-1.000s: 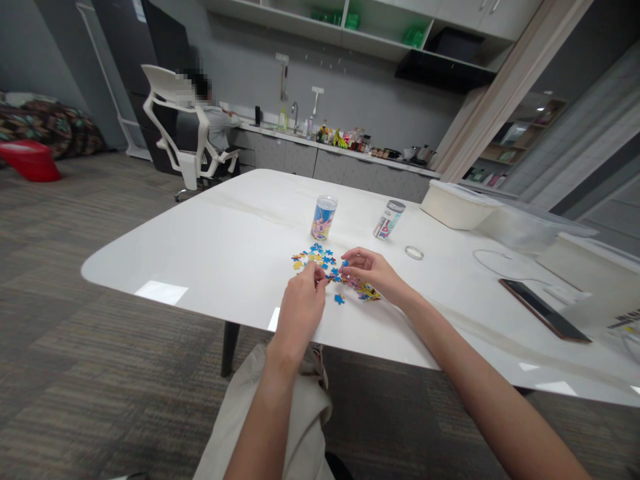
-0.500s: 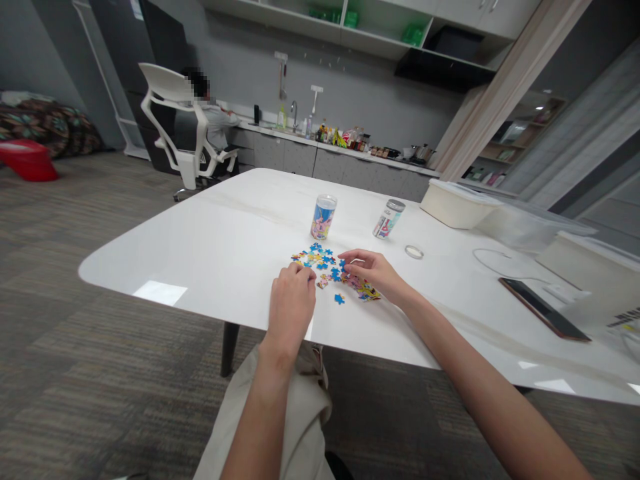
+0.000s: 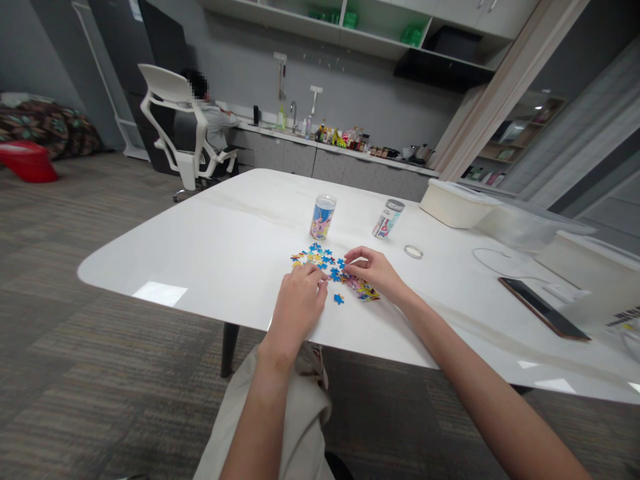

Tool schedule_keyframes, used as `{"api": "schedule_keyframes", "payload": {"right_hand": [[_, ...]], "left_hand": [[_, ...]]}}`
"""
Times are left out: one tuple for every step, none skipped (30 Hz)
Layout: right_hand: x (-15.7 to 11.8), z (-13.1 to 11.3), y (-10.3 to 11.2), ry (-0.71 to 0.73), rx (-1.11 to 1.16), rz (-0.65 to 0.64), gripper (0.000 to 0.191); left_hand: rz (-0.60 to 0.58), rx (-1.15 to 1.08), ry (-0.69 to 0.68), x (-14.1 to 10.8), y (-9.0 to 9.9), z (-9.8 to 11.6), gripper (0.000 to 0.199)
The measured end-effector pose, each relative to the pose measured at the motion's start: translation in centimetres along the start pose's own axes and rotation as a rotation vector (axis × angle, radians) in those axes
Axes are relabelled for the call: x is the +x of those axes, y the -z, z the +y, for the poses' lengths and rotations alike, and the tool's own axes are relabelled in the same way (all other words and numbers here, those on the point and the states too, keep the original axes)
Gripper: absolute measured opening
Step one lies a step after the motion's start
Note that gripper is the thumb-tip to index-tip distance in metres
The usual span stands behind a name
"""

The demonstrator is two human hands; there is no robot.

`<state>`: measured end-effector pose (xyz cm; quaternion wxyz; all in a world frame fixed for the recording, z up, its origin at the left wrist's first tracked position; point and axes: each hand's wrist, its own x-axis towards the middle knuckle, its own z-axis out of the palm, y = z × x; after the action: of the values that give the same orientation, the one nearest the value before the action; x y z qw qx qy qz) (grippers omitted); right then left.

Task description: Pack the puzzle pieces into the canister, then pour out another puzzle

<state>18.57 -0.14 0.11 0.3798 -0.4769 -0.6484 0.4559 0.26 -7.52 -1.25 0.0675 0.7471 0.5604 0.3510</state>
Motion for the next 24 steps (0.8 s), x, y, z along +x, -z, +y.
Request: {"api": "schedule_keyframes", "payload": {"right_hand": [[0.0, 0.1, 0.0, -0.002, -0.016, -0.006, 0.034], [0.0, 0.1, 0.0, 0.002, -0.036, -0.010, 0.033], [0.1, 0.1, 0.0, 0.013, -0.061, -0.010, 0.031], [0.2, 0.2, 0.0, 0.035, -0.090, -0.002, 0.028], [0.2, 0.3, 0.1, 0.066, -0.127, 0.015, 0.023], [0.4, 0.4, 0.2, 0.105, -0.176, 0.043, 0.018], [0.5, 0.5, 0.4, 0.148, -0.236, 0.078, 0.012], [0.6, 0.6, 0.6, 0.189, -0.303, 0.114, 0.009], [0.7, 0.7, 0.9, 0.219, -0.371, 0.142, 0.010], [0.7, 0.8, 1.2, 0.235, -0.433, 0.153, 0.011], [0.8, 0.9, 1.5, 0.238, -0.482, 0.147, 0.013], [0.8, 1.0, 1.8, 0.234, -0.516, 0.125, 0.014], [0.8, 1.1, 2.1, 0.226, -0.538, 0.092, 0.017], [0.7, 1.2, 2.3, 0.217, -0.554, 0.053, 0.021], [0.7, 1.2, 2.4, 0.208, -0.567, 0.014, 0.024], [0.7, 1.3, 2.5, 0.198, -0.577, -0.020, 0.027], [0.6, 1.3, 2.5, 0.187, -0.581, -0.048, 0.028], [0.6, 1.3, 2.4, 0.175, -0.575, -0.069, 0.028], [0.7, 1.4, 2.3, 0.167, -0.558, -0.081, 0.028], [0.7, 1.4, 2.2, 0.163, -0.531, -0.083, 0.028], [0.7, 1.4, 2.1, 0.161, -0.496, -0.078, 0.027], [0.8, 1.3, 1.9, 0.160, -0.455, -0.067, 0.025], [0.9, 1.3, 1.9, 0.159, -0.412, -0.053, 0.023], [0.9, 1.2, 1.8, 0.156, -0.371, -0.040, 0.020]], "left_hand": [[-0.033, 0.005, -0.024, 0.0, 0.0, 0.0, 0.017], [-0.063, 0.015, -0.041, 0.0, -0.1, 0.0, 0.017], [-0.087, 0.029, -0.048, -0.1, -0.2, 0.0, 0.018], [-0.104, 0.042, -0.049, -0.1, -0.2, 0.0, 0.017], [-0.112, 0.053, -0.046, -0.2, -0.3, -0.1, 0.017], [-0.113, 0.062, -0.044, -0.2, -0.4, -0.2, 0.017], [-0.109, 0.068, -0.045, -0.3, -0.5, -0.3, 0.018], [-0.102, 0.072, -0.050, -0.4, -0.6, -0.3, 0.020], [-0.094, 0.076, -0.056, -0.4, -0.8, -0.4, 0.022], [-0.087, 0.082, -0.060, -0.5, -0.9, -0.4, 0.024], [-0.083, 0.093, -0.058, -0.5, -1.0, -0.5, 0.027], [-0.083, 0.109, -0.049, -0.6, -1.1, -0.5, 0.029], [-0.085, 0.129, -0.035, -0.6, -1.2, -0.4, 0.031], [-0.088, 0.149, -0.020, -0.6, -1.2, -0.4, 0.033], [-0.090, 0.168, -0.004, -0.7, -1.3, -0.4, 0.034], [-0.091, 0.182, 0.008, -0.7, -1.3, -0.3, 0.035], [-0.092, 0.188, 0.014, -0.7, -1.3, -0.3, 0.036], [-0.089, 0.188, 0.016, -0.8, -1.3, -0.3, 0.036], [-0.085, 0.182, 0.014, -0.8, -1.3, -0.3, 0.035], [-0.081, 0.173, 0.011, -0.8, -1.2, -0.3, 0.034], [-0.077, 0.164, 0.005, -0.8, -1.2, -0.3, 0.033], [-0.073, 0.155, -0.001, -0.8, -1.2, -0.3, 0.031], [-0.069, 0.149, -0.008, -0.8, -1.2, -0.4, 0.030], [-0.065, 0.146, -0.016, -0.8, -1.3, -0.4, 0.030]]}}
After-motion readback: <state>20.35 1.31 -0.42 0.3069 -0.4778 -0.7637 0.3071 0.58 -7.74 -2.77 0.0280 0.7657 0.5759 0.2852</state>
